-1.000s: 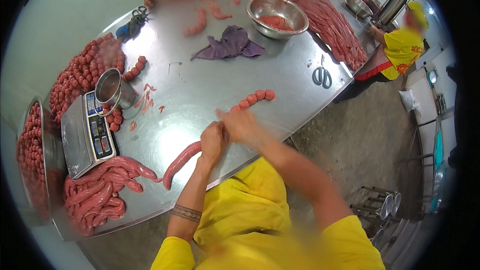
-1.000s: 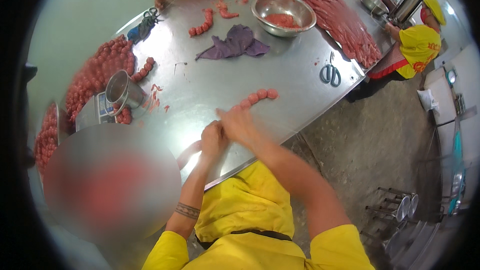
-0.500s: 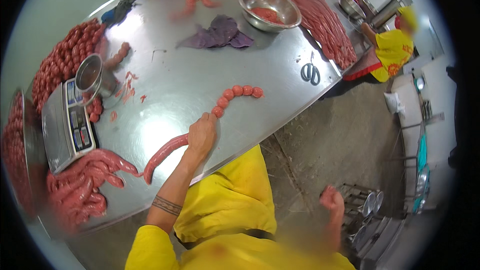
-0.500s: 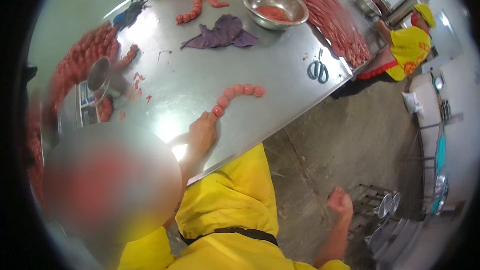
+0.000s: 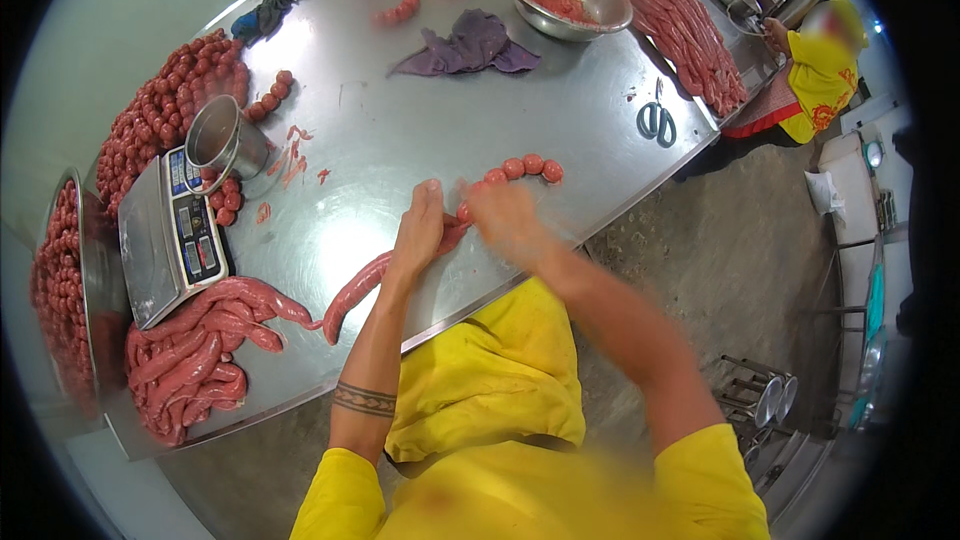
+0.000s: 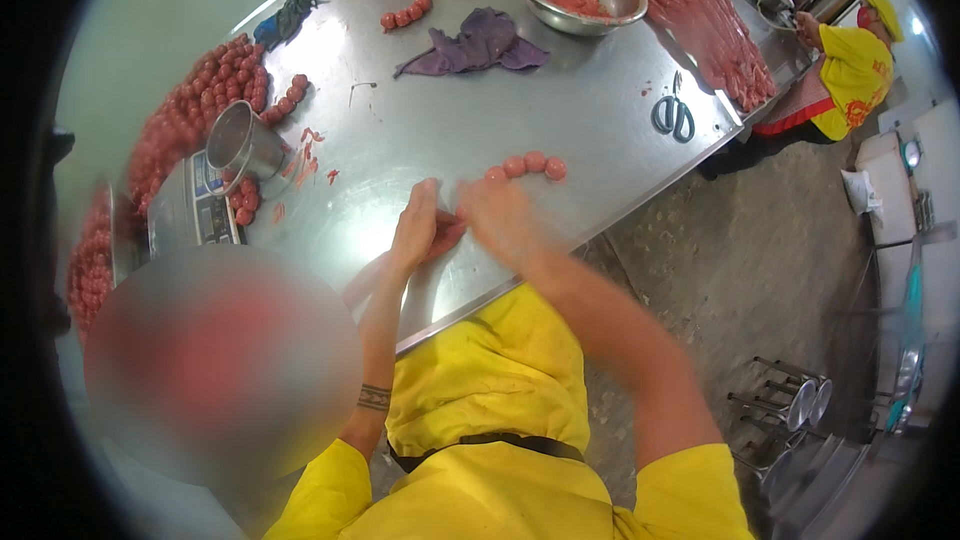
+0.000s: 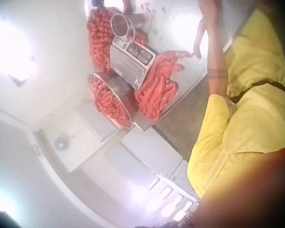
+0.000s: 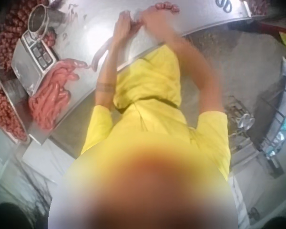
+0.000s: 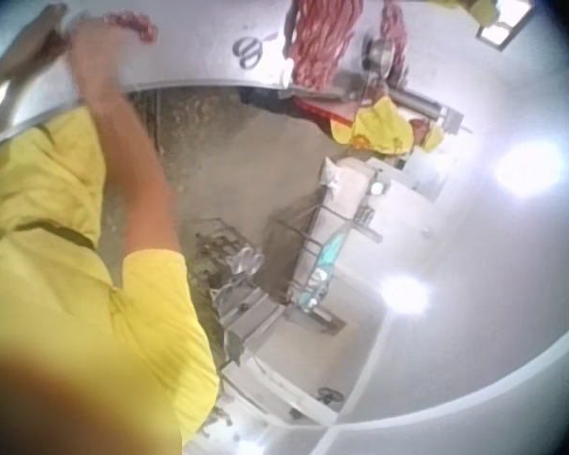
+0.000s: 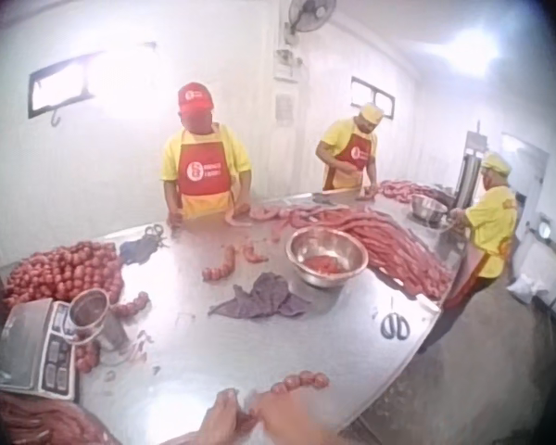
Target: The person forms small linked sausages by hand from a long continuous sausage casing on a stainless steel table. They repeatedly pinch and twist the casing to create uniform links, then cut the links with scissors and place them into a metal bowl.
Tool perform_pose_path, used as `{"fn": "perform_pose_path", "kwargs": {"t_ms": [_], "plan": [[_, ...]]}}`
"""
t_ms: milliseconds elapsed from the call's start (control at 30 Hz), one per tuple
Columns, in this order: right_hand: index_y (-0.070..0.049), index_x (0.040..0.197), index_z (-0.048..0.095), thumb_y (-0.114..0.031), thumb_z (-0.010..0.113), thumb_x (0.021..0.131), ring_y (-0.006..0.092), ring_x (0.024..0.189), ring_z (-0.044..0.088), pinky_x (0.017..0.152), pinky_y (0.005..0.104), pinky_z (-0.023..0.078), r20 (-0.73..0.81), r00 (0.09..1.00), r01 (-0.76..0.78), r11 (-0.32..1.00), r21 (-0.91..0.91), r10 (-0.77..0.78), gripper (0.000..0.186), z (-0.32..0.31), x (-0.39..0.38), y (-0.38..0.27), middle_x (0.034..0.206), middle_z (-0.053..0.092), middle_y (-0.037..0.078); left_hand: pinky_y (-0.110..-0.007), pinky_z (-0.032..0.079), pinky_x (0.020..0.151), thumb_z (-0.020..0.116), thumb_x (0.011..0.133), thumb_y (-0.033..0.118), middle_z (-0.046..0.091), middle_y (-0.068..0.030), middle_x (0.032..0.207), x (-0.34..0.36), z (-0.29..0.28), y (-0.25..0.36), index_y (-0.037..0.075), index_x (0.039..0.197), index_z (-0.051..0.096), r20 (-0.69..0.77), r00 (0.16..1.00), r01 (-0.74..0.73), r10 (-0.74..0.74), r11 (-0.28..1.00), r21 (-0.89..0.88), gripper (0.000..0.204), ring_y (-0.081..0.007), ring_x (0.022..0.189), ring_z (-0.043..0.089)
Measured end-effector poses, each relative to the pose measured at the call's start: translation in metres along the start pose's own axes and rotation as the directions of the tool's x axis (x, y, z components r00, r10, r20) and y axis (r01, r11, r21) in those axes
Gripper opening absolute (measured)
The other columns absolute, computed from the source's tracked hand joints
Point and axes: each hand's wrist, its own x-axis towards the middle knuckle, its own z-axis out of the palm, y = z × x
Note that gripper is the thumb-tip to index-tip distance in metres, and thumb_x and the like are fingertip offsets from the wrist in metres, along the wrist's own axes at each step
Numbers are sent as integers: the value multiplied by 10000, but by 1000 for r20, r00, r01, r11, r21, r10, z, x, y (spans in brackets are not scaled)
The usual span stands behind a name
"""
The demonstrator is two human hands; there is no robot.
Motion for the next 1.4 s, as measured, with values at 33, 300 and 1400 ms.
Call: {"fn": "perform_pose_path", "kwargs": {"t_ms": [33, 300, 1400], "plan": [[-67, 1320, 608, -138, 727, 889, 385, 946, 735, 814, 542, 571, 251, 963, -101, 995, -7, 100, 453, -1, -15, -25, 1033, 752, 191, -448, 592, 827, 613, 1039, 419, 778, -228, 953, 2, 1, 1, -22, 1488, 487, 12, 999, 38, -38, 998, -45, 641, -400, 908, 772], [-48, 1168, 739, -48, 685, 951, 348, 995, 747, 840, 435, 574, 370, 586, -760, 647, -58, 721, 223, -160, -258, 33, 1106, 759, 228, -403, 608, 797, 695, 964, 26, 766, -201, 1007, 16, 16, -3, -4, 1553, 427, 198, 965, -218, 172, 946, 242, 648, -318, 931, 770], [-26, 1291, 645, -229, 658, 919, 336, 931, 768, 720, 507, 595, 428, 903, 37, 987, -160, 35, 423, -14, -23, -27, 1024, 781, 143, -361, 620, 795, 639, 1075, 339, 686, -227, 1094, -32, -1, -12, 10, 1552, 318, 259, 955, 223, -146, 928, -299, 663, -233, 998, 739]]}}
